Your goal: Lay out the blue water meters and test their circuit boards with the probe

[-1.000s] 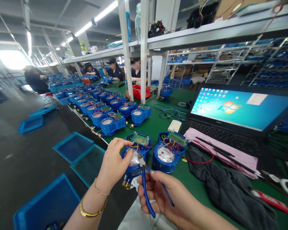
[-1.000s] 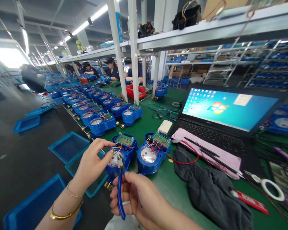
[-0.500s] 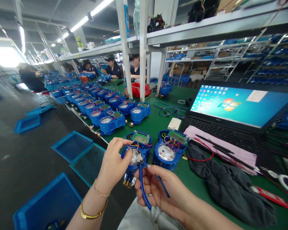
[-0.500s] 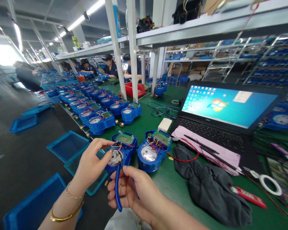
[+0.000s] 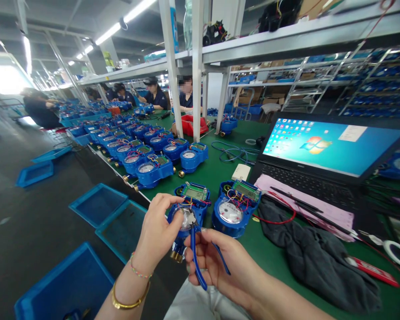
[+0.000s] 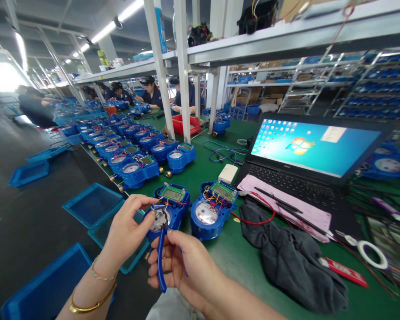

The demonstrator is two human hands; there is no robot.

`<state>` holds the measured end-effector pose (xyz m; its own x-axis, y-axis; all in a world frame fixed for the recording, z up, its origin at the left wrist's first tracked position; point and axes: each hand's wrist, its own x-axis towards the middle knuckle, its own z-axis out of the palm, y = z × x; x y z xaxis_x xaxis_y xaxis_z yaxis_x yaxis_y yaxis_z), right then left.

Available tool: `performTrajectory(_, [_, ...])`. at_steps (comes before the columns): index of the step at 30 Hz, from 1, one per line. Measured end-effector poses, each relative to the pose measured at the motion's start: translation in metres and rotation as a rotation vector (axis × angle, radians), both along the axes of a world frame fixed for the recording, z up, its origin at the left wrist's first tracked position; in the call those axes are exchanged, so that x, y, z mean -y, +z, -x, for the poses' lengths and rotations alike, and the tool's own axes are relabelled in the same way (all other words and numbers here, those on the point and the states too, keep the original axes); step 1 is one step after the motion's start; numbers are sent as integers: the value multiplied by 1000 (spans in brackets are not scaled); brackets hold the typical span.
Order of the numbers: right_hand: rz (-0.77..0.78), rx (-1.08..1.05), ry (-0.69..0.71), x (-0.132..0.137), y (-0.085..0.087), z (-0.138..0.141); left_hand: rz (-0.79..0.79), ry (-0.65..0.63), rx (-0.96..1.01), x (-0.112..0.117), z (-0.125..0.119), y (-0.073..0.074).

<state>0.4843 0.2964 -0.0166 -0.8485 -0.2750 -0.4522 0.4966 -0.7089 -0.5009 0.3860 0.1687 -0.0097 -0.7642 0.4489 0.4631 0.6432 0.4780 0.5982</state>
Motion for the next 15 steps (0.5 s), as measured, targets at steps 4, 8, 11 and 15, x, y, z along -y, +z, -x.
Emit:
performTrajectory(4, [23, -48, -37, 3, -2, -2, -8, -3, 9, 1, 0, -1])
performTrajectory(8, [82, -98, -50, 5, -4, -6, -10, -1, 9, 2, 0, -2])
performTrajectory(11, [132, -103, 20, 3, -5, -13, 1, 5, -8, 5, 1, -3])
performTrajectory(15, [56, -190, 86, -8, -11, -28, 10, 63, -58, 17, 14, -4])
